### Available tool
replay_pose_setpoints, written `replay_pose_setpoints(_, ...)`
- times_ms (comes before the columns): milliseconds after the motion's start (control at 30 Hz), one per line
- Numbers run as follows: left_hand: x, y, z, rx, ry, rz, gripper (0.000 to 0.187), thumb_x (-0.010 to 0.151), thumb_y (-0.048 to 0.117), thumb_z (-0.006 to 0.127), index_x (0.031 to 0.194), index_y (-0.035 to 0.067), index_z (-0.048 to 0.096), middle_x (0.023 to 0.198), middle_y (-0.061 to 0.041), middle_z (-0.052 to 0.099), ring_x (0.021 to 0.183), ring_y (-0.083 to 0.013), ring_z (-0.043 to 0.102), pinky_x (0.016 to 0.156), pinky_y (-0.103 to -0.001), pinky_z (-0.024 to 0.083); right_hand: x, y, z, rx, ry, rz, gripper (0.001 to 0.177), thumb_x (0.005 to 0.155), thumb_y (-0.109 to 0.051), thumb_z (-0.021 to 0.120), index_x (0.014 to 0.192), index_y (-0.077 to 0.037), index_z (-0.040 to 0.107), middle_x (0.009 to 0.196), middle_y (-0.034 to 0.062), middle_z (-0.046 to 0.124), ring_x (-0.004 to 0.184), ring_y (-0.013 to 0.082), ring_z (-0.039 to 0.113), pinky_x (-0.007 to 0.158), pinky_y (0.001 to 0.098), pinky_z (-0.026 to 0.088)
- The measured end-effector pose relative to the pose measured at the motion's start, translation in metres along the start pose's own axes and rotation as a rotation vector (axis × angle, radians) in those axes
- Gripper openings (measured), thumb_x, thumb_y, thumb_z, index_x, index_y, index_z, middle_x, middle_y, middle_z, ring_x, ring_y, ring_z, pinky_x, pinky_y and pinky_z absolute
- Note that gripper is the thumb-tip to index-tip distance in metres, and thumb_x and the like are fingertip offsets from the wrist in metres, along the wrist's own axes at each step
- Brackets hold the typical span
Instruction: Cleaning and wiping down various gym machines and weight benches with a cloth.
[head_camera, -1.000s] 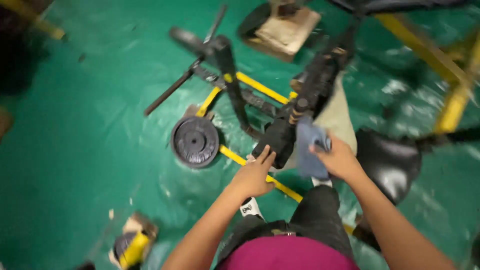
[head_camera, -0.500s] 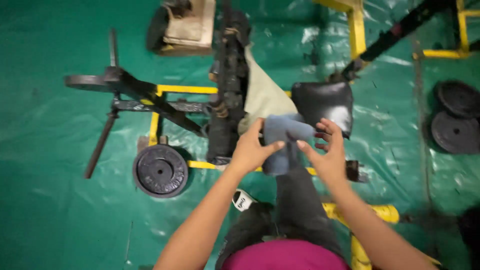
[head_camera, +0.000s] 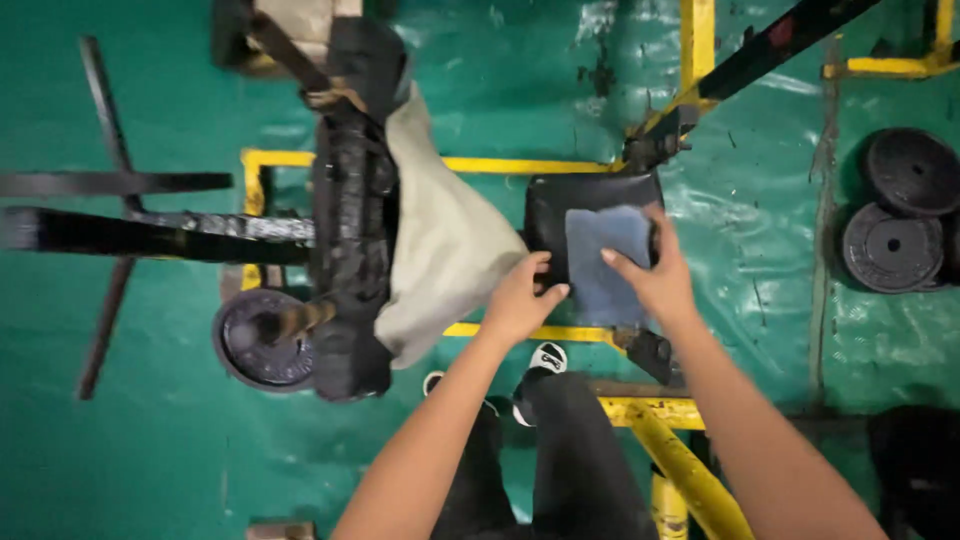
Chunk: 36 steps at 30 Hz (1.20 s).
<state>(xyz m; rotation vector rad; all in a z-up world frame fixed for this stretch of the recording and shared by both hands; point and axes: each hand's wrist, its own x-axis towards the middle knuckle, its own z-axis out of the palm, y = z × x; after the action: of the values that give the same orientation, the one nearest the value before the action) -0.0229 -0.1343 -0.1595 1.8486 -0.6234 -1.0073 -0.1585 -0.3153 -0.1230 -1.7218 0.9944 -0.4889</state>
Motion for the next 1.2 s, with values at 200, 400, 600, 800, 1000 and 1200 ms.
replay_pose_setpoints(200, 0.065, -0.086, 0.075, 0.474, 0.107, -0.046, 0.095, 0.079, 0.024, 0.078, 0.16, 0.006, 0.031, 0.165, -0.023, 0.033, 0.133, -0.045, 0.052, 0.107, -0.05, 0.048, 0.053, 0.063, 0.042, -0.667, 0.012, -0.352, 0.098, 0.08, -0.054, 0.079, 0.157, -0.01, 0.036, 0.158, 0.0306, 0.034, 0.144, 0.0496, 0.034, 0.115, 0.0582, 0.03)
replay_pose_setpoints(400, 0.076, -0.061, 0.069, 0.329, 0.222, -0.053, 0.138, 0.057, 0.041, 0.091, 0.159, 0.007, 0.005, 0.168, -0.024, -0.002, 0.147, -0.0495, 0.033, 0.101, -0.053, 0.047, 0.034, 0.098, 0.066, -0.893, -0.058, -0.498, 0.075, 0.089, -0.061, 0.065, 0.155, -0.03, 0.048, 0.166, 0.015, 0.035, 0.153, 0.0415, 0.032, 0.12, 0.0686, 0.02)
replay_pose_setpoints(600, 0.085, -0.092, 0.069, 0.592, 0.07, -0.073, 0.165, 0.047, 0.066, 0.096, 0.162, 0.006, -0.006, 0.169, -0.024, -0.014, 0.152, -0.0519, 0.008, 0.12, -0.059, 0.02, 0.121, 0.074, 0.07, -1.017, -0.132, -0.472, 0.068, 0.09, -0.059, 0.061, 0.151, -0.031, 0.053, 0.16, 0.0084, 0.044, 0.147, 0.0351, 0.038, 0.116, 0.0672, 0.021)
replay_pose_setpoints(800, 0.096, -0.099, 0.072, 0.637, -0.002, -0.11, 0.167, 0.047, 0.071, 0.092, 0.157, 0.004, -0.014, 0.164, -0.027, -0.018, 0.151, -0.0545, 0.001, 0.122, -0.06, 0.011, 0.104, 0.073, 0.109, -0.962, -0.094, -0.5, 0.06, 0.1, -0.054, 0.057, 0.152, -0.024, 0.054, 0.156, 0.0065, 0.05, 0.146, 0.0324, 0.043, 0.12, 0.0624, 0.023)
replay_pose_setpoints(1000, 0.093, -0.128, 0.081, 0.694, 0.134, 0.037, 0.154, 0.064, 0.063, 0.088, 0.168, 0.009, -0.013, 0.173, -0.027, -0.015, 0.154, -0.0516, 0.01, 0.124, -0.056, 0.017, 0.017, 0.1, 0.054, -0.986, -0.04, -0.513, 0.061, 0.086, -0.05, 0.064, 0.142, -0.029, 0.058, 0.155, 0.0032, 0.047, 0.145, 0.0319, 0.041, 0.116, 0.0668, 0.021)
replay_pose_setpoints(1200, 0.093, -0.091, 0.066, 0.683, -0.055, -0.148, 0.166, 0.053, 0.073, 0.089, 0.158, 0.008, -0.022, 0.166, -0.025, -0.024, 0.154, -0.0531, -0.001, 0.123, -0.059, 0.01, 0.103, 0.121, 0.042, -0.705, 0.184, -0.272, 0.054, 0.106, -0.052, 0.056, 0.154, -0.029, 0.051, 0.163, 0.0091, 0.043, 0.152, 0.0413, 0.034, 0.109, 0.0697, 0.034)
